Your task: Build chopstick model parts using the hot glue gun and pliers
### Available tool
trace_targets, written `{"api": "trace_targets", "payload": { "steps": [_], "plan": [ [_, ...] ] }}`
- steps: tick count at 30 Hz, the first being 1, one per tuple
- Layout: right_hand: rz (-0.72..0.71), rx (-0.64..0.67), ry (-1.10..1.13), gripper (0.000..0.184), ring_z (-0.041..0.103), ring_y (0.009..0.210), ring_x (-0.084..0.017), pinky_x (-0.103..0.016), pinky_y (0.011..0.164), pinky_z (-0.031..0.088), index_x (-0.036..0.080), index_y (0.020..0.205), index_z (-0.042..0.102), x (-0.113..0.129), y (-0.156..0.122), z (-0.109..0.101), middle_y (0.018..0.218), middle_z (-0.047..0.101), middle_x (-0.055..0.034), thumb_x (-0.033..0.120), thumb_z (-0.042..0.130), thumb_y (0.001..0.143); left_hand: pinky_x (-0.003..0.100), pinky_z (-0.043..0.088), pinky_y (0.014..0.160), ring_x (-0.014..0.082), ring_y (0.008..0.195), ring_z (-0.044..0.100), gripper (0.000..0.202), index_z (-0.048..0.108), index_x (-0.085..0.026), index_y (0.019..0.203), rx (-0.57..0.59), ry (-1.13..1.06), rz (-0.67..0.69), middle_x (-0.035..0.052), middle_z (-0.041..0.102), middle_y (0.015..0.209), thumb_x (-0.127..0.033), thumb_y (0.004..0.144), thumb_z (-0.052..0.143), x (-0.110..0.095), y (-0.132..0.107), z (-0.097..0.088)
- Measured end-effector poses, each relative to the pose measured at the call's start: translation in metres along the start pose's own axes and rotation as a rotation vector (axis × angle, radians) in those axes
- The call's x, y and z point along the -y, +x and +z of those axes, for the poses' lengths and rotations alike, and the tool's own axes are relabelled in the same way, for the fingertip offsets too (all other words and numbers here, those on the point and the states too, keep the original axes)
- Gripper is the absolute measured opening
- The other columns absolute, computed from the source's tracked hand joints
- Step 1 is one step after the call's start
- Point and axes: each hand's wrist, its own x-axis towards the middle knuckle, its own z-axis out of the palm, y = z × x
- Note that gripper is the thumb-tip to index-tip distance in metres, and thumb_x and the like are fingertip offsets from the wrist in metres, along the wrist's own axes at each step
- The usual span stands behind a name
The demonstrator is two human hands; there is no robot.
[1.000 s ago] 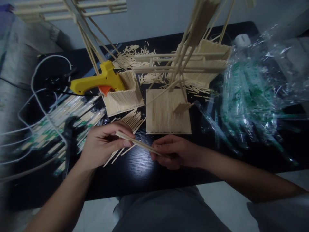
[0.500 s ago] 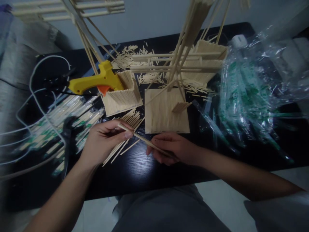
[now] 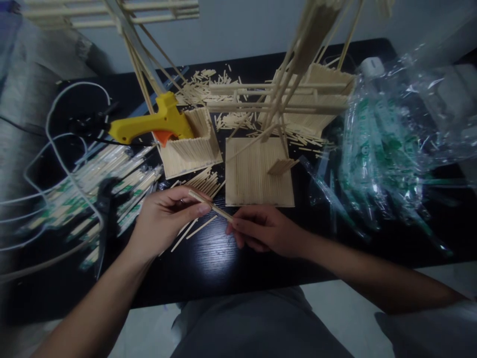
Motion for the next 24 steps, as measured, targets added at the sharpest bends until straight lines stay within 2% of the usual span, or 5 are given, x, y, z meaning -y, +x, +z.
{"api": "trace_targets", "payload": {
  "steps": [5, 9, 12, 17, 24],
  "plan": [
    [-0.208, -0.185, -0.331, 0.027, 0.056, 0.059, -0.008, -0.020, 0.056, 0.041, 0.017, 0.096, 0.073, -0.004, -0.003, 0.005, 0.076, 0.069, 0.0012, 0.040, 0.063, 0.105, 0.023, 0.061, 0.066, 0.0152, 0.070, 0.074, 0.013, 0.083, -0.021, 0.084, 0.018, -0.001, 0.014, 0.0009, 0.081, 0.080, -0.032, 0.079, 0.089, -0.003, -0.002, 0.007],
    [-0.331, -0.228, -0.548, 0.026, 0.066, 0.073, -0.012, -0.024, 0.074, 0.049, 0.019, 0.094, 0.074, -0.006, -0.005, 0.005, 0.080, 0.073, 0.0001, 0.037, 0.059, 0.107, 0.025, 0.063, 0.071, 0.0171, 0.075, 0.077, 0.012, 0.083, -0.022, 0.086, 0.042, -0.001, 0.026, 0.0015, 0.082, 0.084, -0.032, 0.081, 0.088, -0.005, -0.005, 0.014],
    [-0.343, -0.243, -0.579, 0.030, 0.066, 0.073, -0.014, -0.026, 0.076, 0.050, 0.020, 0.092, 0.075, -0.006, -0.005, 0.005, 0.081, 0.075, -0.0014, 0.040, 0.058, 0.107, 0.027, 0.064, 0.071, 0.0185, 0.075, 0.077, 0.016, 0.084, -0.022, 0.085, 0.019, -0.009, 0.026, 0.0038, 0.083, 0.084, -0.035, 0.079, 0.090, -0.005, -0.007, 0.015],
    [-0.351, -0.242, -0.619, 0.030, 0.068, 0.074, -0.014, -0.026, 0.075, 0.050, 0.020, 0.093, 0.075, -0.006, -0.007, 0.004, 0.080, 0.075, -0.0015, 0.038, 0.057, 0.108, 0.024, 0.062, 0.066, 0.0157, 0.070, 0.075, 0.012, 0.084, -0.025, 0.086, -0.065, 0.016, 0.061, 0.0014, 0.082, 0.082, -0.030, 0.077, 0.091, -0.003, -0.008, 0.008],
    [-0.391, -0.232, -0.626, 0.030, 0.069, 0.072, -0.013, -0.025, 0.074, 0.050, 0.019, 0.092, 0.076, -0.004, -0.008, 0.005, 0.078, 0.075, -0.0005, 0.036, 0.057, 0.108, 0.022, 0.059, 0.065, 0.0136, 0.071, 0.073, 0.009, 0.083, -0.025, 0.087, -0.067, 0.069, 0.147, 0.0004, 0.081, 0.082, -0.028, 0.080, 0.089, -0.001, -0.009, 0.006]
  ]
}}
